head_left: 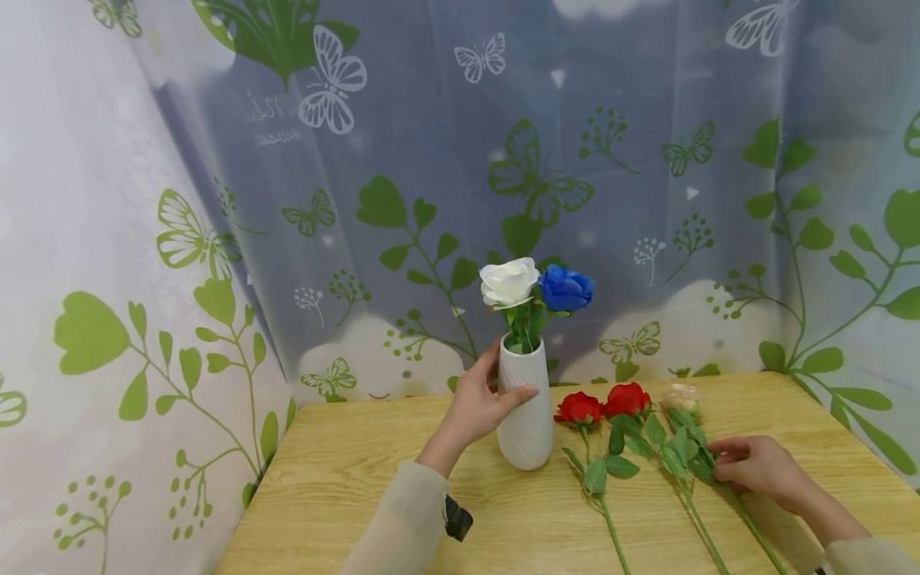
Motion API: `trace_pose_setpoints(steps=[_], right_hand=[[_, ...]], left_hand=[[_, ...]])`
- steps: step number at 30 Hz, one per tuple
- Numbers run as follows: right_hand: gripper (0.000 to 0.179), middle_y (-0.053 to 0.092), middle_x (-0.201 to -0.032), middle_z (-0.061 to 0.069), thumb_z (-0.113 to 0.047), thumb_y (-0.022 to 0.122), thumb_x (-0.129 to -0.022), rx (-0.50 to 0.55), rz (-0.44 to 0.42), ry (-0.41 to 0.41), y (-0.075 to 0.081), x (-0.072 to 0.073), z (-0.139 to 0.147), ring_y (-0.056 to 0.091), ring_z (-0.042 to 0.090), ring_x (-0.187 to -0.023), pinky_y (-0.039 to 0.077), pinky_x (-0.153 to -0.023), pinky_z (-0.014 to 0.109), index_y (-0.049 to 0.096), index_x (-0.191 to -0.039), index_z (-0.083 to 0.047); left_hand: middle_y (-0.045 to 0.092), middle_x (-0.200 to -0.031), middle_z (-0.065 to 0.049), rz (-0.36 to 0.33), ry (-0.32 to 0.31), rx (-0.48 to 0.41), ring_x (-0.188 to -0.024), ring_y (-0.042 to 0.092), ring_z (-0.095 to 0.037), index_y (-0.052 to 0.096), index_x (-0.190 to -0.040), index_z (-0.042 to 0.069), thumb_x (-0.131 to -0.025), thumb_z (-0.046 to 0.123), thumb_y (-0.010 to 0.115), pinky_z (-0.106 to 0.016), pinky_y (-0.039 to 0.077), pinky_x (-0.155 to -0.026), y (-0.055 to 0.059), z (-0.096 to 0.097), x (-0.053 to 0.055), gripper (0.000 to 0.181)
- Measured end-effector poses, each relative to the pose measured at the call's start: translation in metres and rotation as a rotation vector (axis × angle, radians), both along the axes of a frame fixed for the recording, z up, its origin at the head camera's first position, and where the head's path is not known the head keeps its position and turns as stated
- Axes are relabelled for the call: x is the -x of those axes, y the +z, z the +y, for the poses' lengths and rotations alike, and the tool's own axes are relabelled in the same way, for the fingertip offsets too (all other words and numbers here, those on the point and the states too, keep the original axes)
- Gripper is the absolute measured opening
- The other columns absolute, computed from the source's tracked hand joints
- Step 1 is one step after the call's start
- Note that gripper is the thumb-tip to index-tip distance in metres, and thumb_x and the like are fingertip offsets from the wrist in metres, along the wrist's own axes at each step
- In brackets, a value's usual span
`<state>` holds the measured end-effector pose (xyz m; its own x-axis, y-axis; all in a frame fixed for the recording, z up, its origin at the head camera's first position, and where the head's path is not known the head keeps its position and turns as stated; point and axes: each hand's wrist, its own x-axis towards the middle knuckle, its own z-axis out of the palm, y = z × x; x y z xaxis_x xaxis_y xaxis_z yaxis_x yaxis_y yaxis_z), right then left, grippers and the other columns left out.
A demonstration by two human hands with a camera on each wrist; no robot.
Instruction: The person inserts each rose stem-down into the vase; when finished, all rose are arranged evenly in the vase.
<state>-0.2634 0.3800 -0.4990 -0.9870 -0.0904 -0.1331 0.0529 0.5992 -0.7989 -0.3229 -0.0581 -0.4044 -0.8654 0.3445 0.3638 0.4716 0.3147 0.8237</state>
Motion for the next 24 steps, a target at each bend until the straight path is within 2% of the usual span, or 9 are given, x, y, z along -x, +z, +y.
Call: trace_pose_setpoints(steps=[11,16,19,24], right_hand=[[0.057,0.068,-0.121,0.034,-0.008,0.066,-0.102,0.037,0.014,0.021,0.018,0.001,-0.002,0.068,0.005,-0.095,0.064,-0.078,0.033,0.044,-0.142,0.027],[0.062,0.059,-0.135,0.044,-0.011,0.064,-0.105,0.071,0.005,0.027,0.024,0.002,-0.005,0.073,0.011,-0.099,0.064,-0.084,0.035,0.038,-0.145,0.028],[0.064,0.054,-0.141,0.044,-0.014,0.062,-0.107,0.111,0.006,0.021,0.029,0.003,-0.008,0.075,0.010,-0.097,0.064,-0.086,0.036,0.035,-0.147,0.028],[0.068,0.059,-0.141,0.038,-0.018,0.062,-0.107,0.169,0.000,-0.008,0.042,0.002,-0.018,0.075,0.004,-0.095,0.063,-0.088,0.032,0.033,-0.150,0.026]], left_hand=[[0.060,-0.152,-0.009,0.006,-0.004,-0.005,-0.133,0.064,-0.031,0.033,-0.167,0.022,-0.095,0.031,0.082,-0.051,0.058,-0.102,0.000,0.000,0.001,0.087],[0.060,-0.152,-0.009,0.011,-0.007,0.005,-0.134,0.063,-0.031,0.033,-0.167,0.022,-0.095,0.032,0.081,-0.050,0.058,-0.103,-0.001,0.000,0.002,0.087],[0.060,-0.152,-0.009,0.008,-0.007,0.001,-0.135,0.063,-0.031,0.033,-0.167,0.022,-0.095,0.033,0.082,-0.050,0.057,-0.104,-0.001,0.000,0.002,0.087],[0.059,-0.153,-0.007,-0.006,-0.005,-0.002,-0.135,0.063,-0.030,0.033,-0.167,0.023,-0.094,0.033,0.082,-0.050,0.057,-0.104,0.000,0.000,0.001,0.088]])
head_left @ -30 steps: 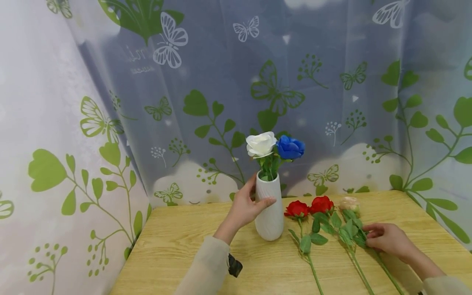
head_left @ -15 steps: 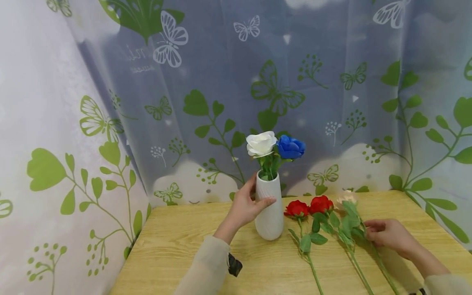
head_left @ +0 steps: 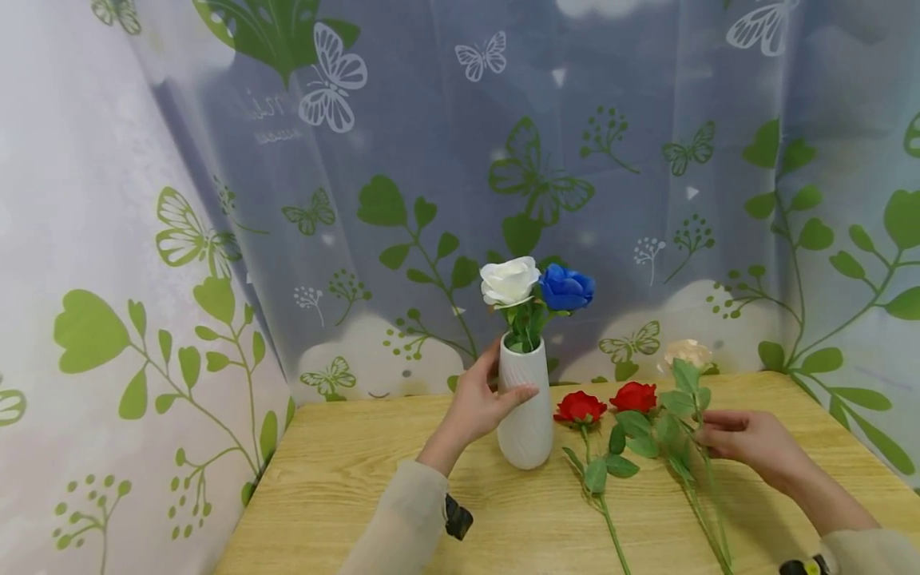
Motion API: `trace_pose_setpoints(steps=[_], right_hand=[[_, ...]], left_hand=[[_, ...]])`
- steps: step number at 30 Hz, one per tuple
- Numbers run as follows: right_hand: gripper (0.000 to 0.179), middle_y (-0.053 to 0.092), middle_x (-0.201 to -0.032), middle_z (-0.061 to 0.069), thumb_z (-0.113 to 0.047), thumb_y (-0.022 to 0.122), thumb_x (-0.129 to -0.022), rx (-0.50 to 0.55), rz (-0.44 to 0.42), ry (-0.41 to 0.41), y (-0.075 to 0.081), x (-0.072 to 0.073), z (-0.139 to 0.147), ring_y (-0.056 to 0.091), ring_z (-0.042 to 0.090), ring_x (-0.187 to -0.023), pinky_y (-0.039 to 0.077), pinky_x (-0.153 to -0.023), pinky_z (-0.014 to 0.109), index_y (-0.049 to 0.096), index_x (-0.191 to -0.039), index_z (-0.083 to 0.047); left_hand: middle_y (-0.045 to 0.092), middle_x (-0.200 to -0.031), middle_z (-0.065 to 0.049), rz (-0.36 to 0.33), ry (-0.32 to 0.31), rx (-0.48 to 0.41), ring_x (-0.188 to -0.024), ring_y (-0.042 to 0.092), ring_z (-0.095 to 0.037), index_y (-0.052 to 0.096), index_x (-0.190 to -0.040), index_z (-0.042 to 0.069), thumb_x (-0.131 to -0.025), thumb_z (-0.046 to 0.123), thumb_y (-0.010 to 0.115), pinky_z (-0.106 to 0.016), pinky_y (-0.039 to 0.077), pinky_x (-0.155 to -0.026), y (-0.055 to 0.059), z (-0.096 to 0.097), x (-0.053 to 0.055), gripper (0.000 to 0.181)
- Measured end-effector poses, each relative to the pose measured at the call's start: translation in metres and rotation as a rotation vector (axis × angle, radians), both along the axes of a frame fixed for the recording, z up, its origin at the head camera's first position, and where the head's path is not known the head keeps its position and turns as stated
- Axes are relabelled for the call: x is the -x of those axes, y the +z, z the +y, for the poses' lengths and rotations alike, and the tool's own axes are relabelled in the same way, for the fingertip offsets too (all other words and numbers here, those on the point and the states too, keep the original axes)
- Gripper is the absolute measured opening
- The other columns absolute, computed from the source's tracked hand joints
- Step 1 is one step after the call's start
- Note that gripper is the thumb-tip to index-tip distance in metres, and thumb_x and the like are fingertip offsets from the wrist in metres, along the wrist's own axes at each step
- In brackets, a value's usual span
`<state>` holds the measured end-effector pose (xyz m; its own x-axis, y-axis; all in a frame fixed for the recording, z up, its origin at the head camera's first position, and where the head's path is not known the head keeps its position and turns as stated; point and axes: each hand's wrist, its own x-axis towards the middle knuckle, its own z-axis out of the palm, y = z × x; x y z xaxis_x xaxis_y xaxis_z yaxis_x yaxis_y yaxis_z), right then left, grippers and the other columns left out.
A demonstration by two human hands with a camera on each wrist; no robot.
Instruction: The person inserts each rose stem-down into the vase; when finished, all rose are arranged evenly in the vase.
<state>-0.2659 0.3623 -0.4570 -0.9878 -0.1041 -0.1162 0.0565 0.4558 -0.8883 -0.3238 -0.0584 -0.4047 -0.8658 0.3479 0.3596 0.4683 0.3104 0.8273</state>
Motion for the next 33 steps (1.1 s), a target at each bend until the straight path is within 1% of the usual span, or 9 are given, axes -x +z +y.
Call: trace_pose_setpoints(steps=[8,11,15,17,19,22,27,29,33], right_hand=[[0.075,0.045,-0.155,0.039,-0.025,0.064,-0.108,0.087,0.012,-0.003,0.019,-0.004,-0.020,0.074,0.002,-0.101,0.061,-0.094,0.031,0.029,-0.155,0.021],[0.073,0.052,-0.151,0.035,-0.024,0.064,-0.108,0.112,0.052,-0.004,0.026,-0.006,-0.028,0.073,0.000,-0.100,0.061,-0.092,0.028,0.030,-0.155,0.021],[0.072,0.070,-0.134,0.007,-0.025,0.064,-0.108,0.129,0.100,-0.015,0.038,-0.008,-0.037,0.074,0.001,-0.100,0.060,-0.089,0.023,0.033,-0.155,0.019],[0.074,0.071,-0.124,-0.010,-0.027,0.065,-0.107,0.150,0.106,-0.030,0.044,-0.008,-0.041,0.074,0.001,-0.100,0.060,-0.088,0.021,0.032,-0.156,0.017],[0.076,0.068,-0.117,-0.018,-0.028,0.066,-0.106,0.194,0.109,-0.043,0.049,-0.007,-0.045,0.073,0.000,-0.100,0.060,-0.089,0.020,0.030,-0.157,0.017],[0.067,0.069,-0.108,-0.018,-0.023,0.069,-0.105,0.332,0.114,-0.069,0.055,-0.004,-0.051,0.074,0.002,-0.099,0.061,-0.088,0.022,0.038,-0.152,0.014],[0.012,0.073,-0.104,-0.005,-0.005,0.067,-0.103,0.678,0.173,-0.071,0.060,-0.001,-0.058,0.078,0.011,-0.095,0.062,-0.086,0.025,0.071,-0.114,-0.003],[0.013,0.073,-0.104,-0.003,0.000,0.065,-0.103,0.789,0.206,-0.063,0.064,0.000,-0.063,0.078,0.013,-0.095,0.063,-0.087,0.027,0.076,-0.105,-0.007],[0.017,0.072,-0.105,0.000,0.004,0.063,-0.103,0.929,0.253,-0.061,0.076,0.002,-0.074,0.079,0.016,-0.094,0.063,-0.087,0.029,0.077,-0.105,-0.005]], left_hand=[[0.060,-0.152,-0.009,0.003,0.002,0.002,-0.133,0.064,-0.031,0.032,-0.167,0.022,-0.095,0.033,0.081,-0.051,0.058,-0.102,0.000,0.000,-0.001,0.088],[0.059,-0.152,-0.008,-0.002,0.007,0.009,-0.133,0.064,-0.030,0.031,-0.168,0.022,-0.095,0.033,0.081,-0.049,0.059,-0.101,0.000,0.000,-0.001,0.089],[0.059,-0.153,-0.008,0.003,0.009,0.019,-0.133,0.064,-0.029,0.031,-0.168,0.022,-0.095,0.033,0.081,-0.046,0.059,-0.100,0.000,0.000,-0.002,0.089],[0.058,-0.154,-0.008,0.007,0.006,0.018,-0.134,0.064,-0.030,0.031,-0.168,0.021,-0.095,0.033,0.081,-0.046,0.059,-0.100,-0.001,0.000,-0.001,0.089],[0.058,-0.155,-0.008,0.009,0.005,0.018,-0.134,0.063,-0.029,0.031,-0.168,0.021,-0.095,0.033,0.081,-0.046,0.059,-0.101,0.000,0.000,-0.001,0.089],[0.057,-0.155,-0.008,0.013,0.001,0.011,-0.136,0.063,-0.030,0.031,-0.167,0.021,-0.095,0.032,0.081,-0.047,0.059,-0.102,0.001,0.000,-0.001,0.088],[0.056,-0.157,-0.007,0.004,0.000,0.002,-0.137,0.061,-0.029,0.032,-0.167,0.022,-0.095,0.031,0.082,-0.049,0.057,-0.104,0.002,0.000,-0.002,0.089],[0.056,-0.156,-0.007,0.002,-0.001,-0.002,-0.137,0.061,-0.030,0.032,-0.167,0.022,-0.095,0.031,0.082,-0.051,0.057,-0.105,0.002,0.000,-0.002,0.089],[0.056,-0.156,-0.008,0.004,-0.006,-0.008,-0.137,0.061,-0.031,0.032,-0.167,0.022,-0.095,0.031,0.082,-0.052,0.057,-0.105,0.001,-0.001,-0.002,0.088]])
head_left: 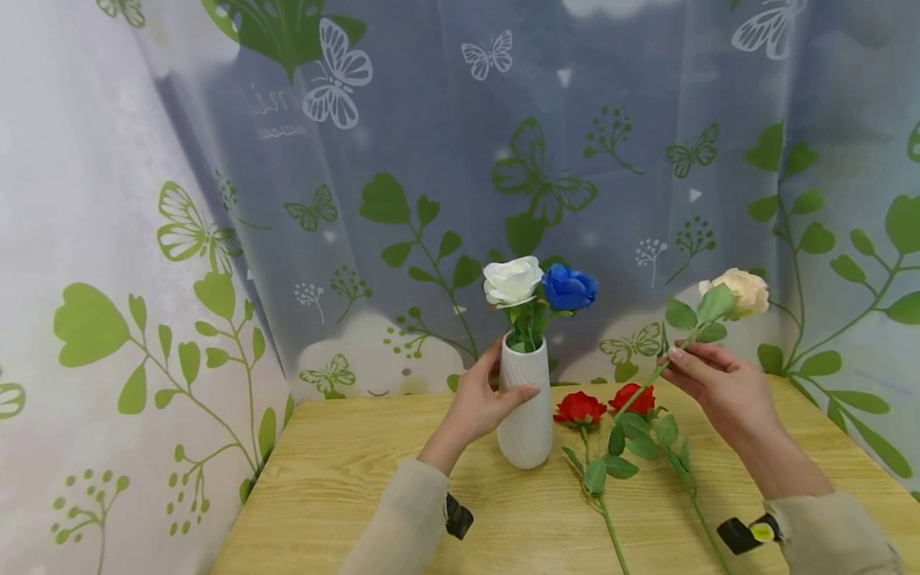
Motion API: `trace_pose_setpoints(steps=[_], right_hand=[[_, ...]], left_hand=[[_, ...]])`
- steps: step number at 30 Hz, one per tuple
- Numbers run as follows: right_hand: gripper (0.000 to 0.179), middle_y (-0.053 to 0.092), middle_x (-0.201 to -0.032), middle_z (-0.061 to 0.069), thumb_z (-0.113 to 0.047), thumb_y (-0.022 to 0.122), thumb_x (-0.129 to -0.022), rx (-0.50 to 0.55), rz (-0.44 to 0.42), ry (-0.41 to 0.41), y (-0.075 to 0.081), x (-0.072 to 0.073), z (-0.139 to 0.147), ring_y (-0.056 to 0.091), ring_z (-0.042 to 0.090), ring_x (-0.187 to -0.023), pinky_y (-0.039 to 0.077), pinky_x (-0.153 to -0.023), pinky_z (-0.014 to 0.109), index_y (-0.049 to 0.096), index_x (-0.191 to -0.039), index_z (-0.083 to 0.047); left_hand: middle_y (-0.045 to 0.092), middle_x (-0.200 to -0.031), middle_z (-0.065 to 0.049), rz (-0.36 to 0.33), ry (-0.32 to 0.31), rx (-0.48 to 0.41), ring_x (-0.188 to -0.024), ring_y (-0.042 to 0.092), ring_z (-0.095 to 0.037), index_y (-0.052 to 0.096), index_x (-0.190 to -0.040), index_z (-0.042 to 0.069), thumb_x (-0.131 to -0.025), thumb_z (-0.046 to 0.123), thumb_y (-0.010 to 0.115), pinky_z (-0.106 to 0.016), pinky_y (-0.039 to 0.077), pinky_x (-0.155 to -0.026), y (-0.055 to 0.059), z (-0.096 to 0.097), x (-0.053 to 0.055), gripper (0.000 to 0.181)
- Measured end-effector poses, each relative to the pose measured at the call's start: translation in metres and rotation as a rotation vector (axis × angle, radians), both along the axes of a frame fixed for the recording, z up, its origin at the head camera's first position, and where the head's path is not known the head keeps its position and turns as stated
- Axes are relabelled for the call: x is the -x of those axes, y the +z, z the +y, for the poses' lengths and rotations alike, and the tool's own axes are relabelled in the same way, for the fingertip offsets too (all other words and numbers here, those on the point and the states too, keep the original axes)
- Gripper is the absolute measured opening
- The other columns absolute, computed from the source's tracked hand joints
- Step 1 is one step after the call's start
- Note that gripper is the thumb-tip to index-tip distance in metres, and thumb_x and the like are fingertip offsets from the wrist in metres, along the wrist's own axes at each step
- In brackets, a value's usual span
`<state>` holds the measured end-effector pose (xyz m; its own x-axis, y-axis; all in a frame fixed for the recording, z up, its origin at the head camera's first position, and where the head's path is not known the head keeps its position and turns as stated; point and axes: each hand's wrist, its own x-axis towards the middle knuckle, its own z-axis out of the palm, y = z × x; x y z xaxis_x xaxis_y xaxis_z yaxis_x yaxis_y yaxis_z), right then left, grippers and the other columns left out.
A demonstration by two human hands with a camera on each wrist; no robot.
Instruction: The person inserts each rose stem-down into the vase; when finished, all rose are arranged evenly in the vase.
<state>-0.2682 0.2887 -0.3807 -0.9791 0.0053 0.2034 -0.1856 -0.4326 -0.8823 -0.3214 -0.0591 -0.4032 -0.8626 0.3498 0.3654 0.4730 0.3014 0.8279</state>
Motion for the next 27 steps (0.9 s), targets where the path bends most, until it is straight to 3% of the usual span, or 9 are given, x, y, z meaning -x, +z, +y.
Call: trace_pose_setpoints(steps=[8,17,27], right_hand=[[0.015,0.074,-0.105,0.004,0.006,0.067,-0.099,0.147,0.026,-0.029,0.025,0.005,-0.024,0.080,0.020,-0.093,0.064,-0.085,0.032,0.072,-0.109,-0.003],[0.011,0.074,-0.097,0.007,0.009,0.068,-0.097,0.208,0.088,-0.051,0.045,0.012,-0.051,0.080,0.022,-0.088,0.064,-0.084,0.034,0.072,-0.101,-0.001],[0.012,0.071,-0.088,0.010,0.011,0.073,-0.092,0.350,0.106,-0.120,0.067,0.016,-0.076,0.080,0.025,-0.083,0.065,-0.082,0.037,0.067,-0.095,0.001]], left_hand=[[0.056,-0.157,-0.007,-0.006,0.005,0.010,-0.137,0.061,-0.029,0.030,-0.168,0.021,-0.095,0.031,0.081,-0.048,0.057,-0.104,-0.002,0.000,0.001,0.089],[0.056,-0.156,-0.008,-0.004,-0.003,0.006,-0.137,0.061,-0.030,0.031,-0.168,0.021,-0.095,0.030,0.082,-0.048,0.057,-0.104,-0.002,0.001,0.000,0.089],[0.057,-0.156,-0.006,0.007,0.005,0.015,-0.137,0.062,-0.027,0.032,-0.167,0.022,-0.094,0.030,0.082,-0.046,0.057,-0.105,-0.001,0.001,0.002,0.089]])
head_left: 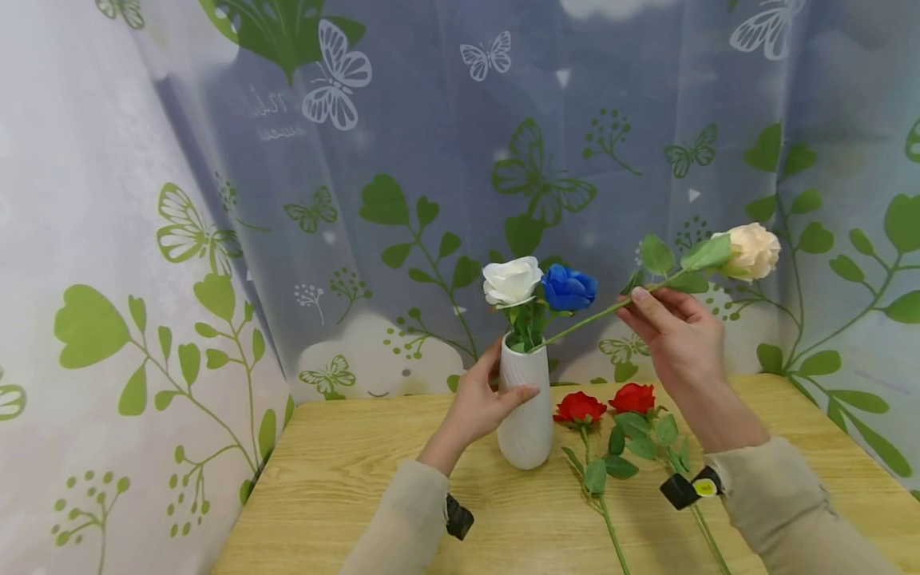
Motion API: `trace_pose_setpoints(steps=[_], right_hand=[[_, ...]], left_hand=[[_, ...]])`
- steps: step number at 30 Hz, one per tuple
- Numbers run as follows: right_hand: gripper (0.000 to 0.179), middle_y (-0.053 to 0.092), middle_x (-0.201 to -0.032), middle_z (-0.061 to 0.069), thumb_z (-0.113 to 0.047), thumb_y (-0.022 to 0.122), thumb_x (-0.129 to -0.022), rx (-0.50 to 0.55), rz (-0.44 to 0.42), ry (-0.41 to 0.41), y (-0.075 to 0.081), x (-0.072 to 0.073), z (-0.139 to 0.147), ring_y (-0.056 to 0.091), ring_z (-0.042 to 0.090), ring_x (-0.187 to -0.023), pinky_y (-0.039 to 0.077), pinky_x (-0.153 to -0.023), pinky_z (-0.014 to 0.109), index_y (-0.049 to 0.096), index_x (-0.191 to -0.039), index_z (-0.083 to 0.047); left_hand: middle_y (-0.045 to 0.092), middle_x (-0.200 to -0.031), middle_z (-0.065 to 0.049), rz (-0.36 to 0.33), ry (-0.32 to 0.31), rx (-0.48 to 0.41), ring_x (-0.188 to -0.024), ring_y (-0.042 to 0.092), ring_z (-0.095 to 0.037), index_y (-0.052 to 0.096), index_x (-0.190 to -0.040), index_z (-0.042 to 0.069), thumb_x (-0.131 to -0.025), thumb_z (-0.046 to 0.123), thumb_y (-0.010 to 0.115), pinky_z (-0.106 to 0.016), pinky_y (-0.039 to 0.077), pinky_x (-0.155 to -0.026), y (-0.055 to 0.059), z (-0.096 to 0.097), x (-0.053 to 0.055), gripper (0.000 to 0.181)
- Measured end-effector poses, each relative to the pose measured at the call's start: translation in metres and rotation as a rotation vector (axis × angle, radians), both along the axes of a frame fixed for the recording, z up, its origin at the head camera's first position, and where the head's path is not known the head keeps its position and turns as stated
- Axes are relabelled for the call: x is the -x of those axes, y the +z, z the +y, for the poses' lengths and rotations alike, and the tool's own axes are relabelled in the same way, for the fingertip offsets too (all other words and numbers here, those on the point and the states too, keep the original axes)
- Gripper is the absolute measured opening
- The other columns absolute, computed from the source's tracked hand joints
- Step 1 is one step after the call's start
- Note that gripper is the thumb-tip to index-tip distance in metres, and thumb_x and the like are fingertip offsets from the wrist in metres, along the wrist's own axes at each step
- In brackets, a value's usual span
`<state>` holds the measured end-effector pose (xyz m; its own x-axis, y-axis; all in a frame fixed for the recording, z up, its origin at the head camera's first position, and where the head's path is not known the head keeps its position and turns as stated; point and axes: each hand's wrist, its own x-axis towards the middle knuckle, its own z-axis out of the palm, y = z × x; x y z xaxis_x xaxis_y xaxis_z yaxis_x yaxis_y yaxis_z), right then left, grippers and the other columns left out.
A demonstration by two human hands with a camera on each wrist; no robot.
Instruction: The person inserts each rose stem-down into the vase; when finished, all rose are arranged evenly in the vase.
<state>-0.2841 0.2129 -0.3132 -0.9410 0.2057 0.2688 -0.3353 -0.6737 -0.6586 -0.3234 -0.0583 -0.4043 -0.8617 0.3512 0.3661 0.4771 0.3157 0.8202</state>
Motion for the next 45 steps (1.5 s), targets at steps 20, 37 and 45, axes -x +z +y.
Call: trace_pose_setpoints(steps=[20,37,45], right_hand=[[0.014,0.076,-0.086,-0.008,-0.008,0.079,-0.095,-0.618,0.112,-0.220,-0.007,0.000,-0.045,0.080,0.013,-0.083,0.063,-0.084,0.025,0.067,-0.099,-0.003],[0.026,0.078,-0.108,0.019,-0.022,0.081,-0.096,-1.089,0.017,-0.346,-0.029,0.014,-0.071,0.069,-0.002,-0.086,0.056,-0.079,0.015,0.075,-0.108,0.000],[0.032,0.079,-0.112,0.017,-0.030,0.081,-0.095,-1.097,-0.060,-0.325,-0.030,0.015,-0.076,0.075,0.028,-0.100,0.057,-0.079,0.020,0.079,-0.113,-0.002]], left_hand=[[0.059,-0.154,-0.007,0.015,0.002,-0.010,-0.134,0.063,-0.028,0.034,-0.167,0.022,-0.094,0.029,0.083,-0.048,0.057,-0.104,0.000,0.000,0.000,0.087],[0.058,-0.154,-0.008,0.038,-0.012,-0.027,-0.135,0.063,-0.031,0.036,-0.165,0.023,-0.094,0.029,0.082,-0.052,0.055,-0.107,-0.002,0.000,0.000,0.085],[0.058,-0.154,-0.006,0.033,-0.013,-0.019,-0.135,0.063,-0.028,0.035,-0.166,0.022,-0.094,0.028,0.082,-0.048,0.056,-0.105,-0.002,0.000,0.000,0.086]])
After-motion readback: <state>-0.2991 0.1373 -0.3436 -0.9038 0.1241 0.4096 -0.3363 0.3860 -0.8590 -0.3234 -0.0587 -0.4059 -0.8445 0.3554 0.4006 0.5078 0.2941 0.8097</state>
